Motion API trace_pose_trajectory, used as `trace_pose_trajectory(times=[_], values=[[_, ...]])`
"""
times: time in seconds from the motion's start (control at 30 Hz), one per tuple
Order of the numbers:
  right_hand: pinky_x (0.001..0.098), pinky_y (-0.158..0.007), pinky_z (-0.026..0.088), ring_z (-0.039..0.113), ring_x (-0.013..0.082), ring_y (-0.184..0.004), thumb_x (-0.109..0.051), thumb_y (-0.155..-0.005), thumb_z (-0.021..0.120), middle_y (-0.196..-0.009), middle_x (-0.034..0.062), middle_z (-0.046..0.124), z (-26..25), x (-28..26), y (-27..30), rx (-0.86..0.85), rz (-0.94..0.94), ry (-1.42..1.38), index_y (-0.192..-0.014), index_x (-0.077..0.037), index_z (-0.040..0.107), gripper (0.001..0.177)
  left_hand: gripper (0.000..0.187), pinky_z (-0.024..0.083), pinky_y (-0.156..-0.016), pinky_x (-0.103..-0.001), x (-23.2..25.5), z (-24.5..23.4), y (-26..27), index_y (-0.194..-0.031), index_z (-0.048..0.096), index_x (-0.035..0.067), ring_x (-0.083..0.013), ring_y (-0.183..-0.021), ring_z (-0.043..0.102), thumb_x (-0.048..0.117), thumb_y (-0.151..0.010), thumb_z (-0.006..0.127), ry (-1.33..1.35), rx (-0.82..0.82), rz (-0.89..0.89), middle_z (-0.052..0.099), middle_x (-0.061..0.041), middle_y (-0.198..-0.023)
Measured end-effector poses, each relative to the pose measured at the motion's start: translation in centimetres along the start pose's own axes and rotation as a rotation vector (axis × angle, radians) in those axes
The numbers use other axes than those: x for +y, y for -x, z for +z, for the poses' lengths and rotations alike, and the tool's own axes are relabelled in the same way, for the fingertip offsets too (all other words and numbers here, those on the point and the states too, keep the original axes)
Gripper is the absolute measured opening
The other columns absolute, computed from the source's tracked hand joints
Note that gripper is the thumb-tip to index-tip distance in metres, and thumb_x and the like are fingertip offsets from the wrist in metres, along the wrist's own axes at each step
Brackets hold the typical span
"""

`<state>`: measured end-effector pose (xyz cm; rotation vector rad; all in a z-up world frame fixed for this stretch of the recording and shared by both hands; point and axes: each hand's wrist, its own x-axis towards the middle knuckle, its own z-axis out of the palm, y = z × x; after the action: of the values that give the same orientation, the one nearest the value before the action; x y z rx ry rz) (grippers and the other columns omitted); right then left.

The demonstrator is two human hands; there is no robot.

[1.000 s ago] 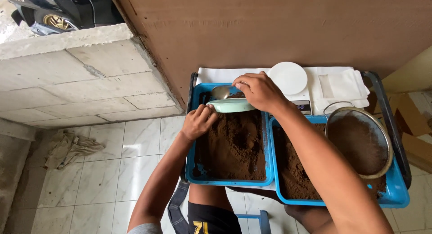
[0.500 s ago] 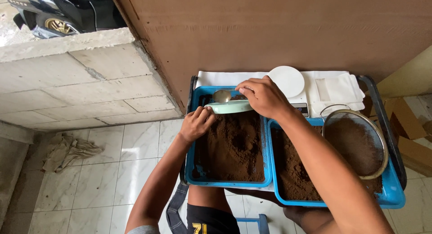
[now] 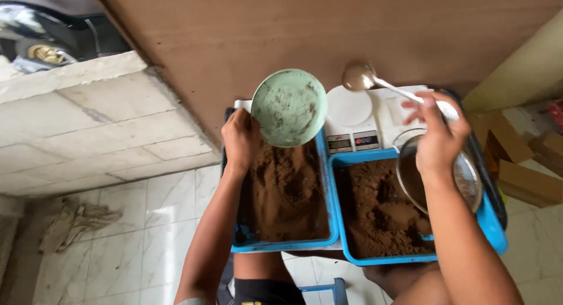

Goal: Sifting coffee grounds through a mesh sieve and weighing them into a container on a digital scale.

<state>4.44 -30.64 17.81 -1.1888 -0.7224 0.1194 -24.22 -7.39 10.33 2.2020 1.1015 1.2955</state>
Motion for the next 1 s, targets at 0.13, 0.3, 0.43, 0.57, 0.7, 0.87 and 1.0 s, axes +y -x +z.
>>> trace_pose_trajectory(times=[0.13, 0.3, 0.43, 0.57, 0.7, 0.87, 1.0], values=[[0.0279, -0.061, 0.055, 0.075, 0.0255, -0.084, -0.017, -0.105, 0.063, -0.099, 0.0142, 0.07, -5.2, 3.0, 1.5, 0.141, 0.08, -0.051, -0.106, -0.001, 0.066, 0.017, 0.018, 0.033, -0.061, -0.052, -0.5, 8.0, -2.8, -0.071, 0.041, 0.006, -0.0412, -0.06, 0.04, 0.017, -0.078, 0.053, -0.036, -0.182, -0.206, 0.053, -0.015, -0.06], [0.0192, -0.064, 0.04, 0.069, 0.0171, -0.061, -0.01, -0.107, 0.056, -0.09, 0.0215, 0.073, -7.8, 5.1, 3.0, 0.207, 0.134, 0.088, -0.111, -0.004, 0.07, 0.016, 0.026, 0.058, -0.081, -0.05, -4.8, 21.9, -3.1, -0.086, 0.078, 0.011, -0.0411, -0.09, 0.074, 0.026, -0.067, 0.069, 0.002, -0.429, -0.489, 0.075, -0.014, -0.079], [0.0199, -0.065, 0.041, 0.069, 0.0172, -0.061, -0.008, -0.106, 0.055, -0.09, 0.0215, 0.074, -8.6, 3.8, 3.4, 0.242, 0.14, 0.106, -0.111, -0.002, 0.07, 0.017, 0.023, 0.058, -0.077, -0.052, -0.7, 24.8, -2.9, -0.08, 0.078, 0.01, -0.0397, -0.083, 0.075, 0.024, -0.067, 0.064, -0.022, -0.497, -0.534, 0.073, -0.012, -0.07], [0.0214, -0.069, 0.043, 0.07, 0.0196, -0.064, -0.007, -0.106, 0.054, -0.093, 0.0248, 0.073, -8.7, 2.3, 3.9, 0.219, 0.139, 0.144, -0.113, 0.0, 0.07, 0.019, 0.018, 0.059, -0.07, -0.051, 1.4, 24.3, -2.5, -0.068, 0.073, 0.003, -0.0445, -0.073, 0.074, 0.02, -0.071, 0.066, -0.009, -0.504, -0.57, 0.069, -0.017, -0.06], [0.0236, -0.07, 0.045, 0.07, 0.0228, -0.065, -0.005, -0.107, 0.053, -0.095, 0.0278, 0.073, -8.9, 2.2, 4.0, 0.172, 0.108, 0.152, -0.115, 0.0, 0.07, 0.02, 0.024, 0.057, -0.07, -0.053, 0.9, 24.0, -1.7, -0.063, 0.073, 0.003, -0.0487, -0.074, 0.072, 0.023, -0.074, 0.069, 0.051, -0.492, -0.595, 0.069, -0.023, -0.062], [0.0239, -0.07, 0.046, 0.07, 0.0226, -0.065, -0.005, -0.107, 0.053, -0.095, 0.0278, 0.073, -8.7, 2.3, 4.2, 0.156, 0.098, 0.146, -0.114, 0.0, 0.07, 0.02, 0.028, 0.055, -0.06, -0.048, 1.1, 22.1, -1.3, -0.062, 0.073, 0.005, -0.0422, -0.061, 0.072, 0.027, -0.078, 0.07, 0.087, -0.434, -0.576, 0.065, -0.017, -0.053], [0.0233, -0.071, 0.045, 0.069, 0.0216, -0.065, -0.004, -0.109, 0.052, -0.094, 0.027, 0.072, -9.0, 3.1, 4.6, 0.111, 0.086, 0.173, -0.115, 0.001, 0.069, 0.019, 0.04, 0.058, -0.081, -0.05, -0.9, 18.2, -2.1, -0.102, 0.074, 0.005, -0.0393, -0.095, 0.074, 0.042, -0.086, 0.075, 0.062, -0.402, -0.463, 0.076, -0.017, -0.09]])
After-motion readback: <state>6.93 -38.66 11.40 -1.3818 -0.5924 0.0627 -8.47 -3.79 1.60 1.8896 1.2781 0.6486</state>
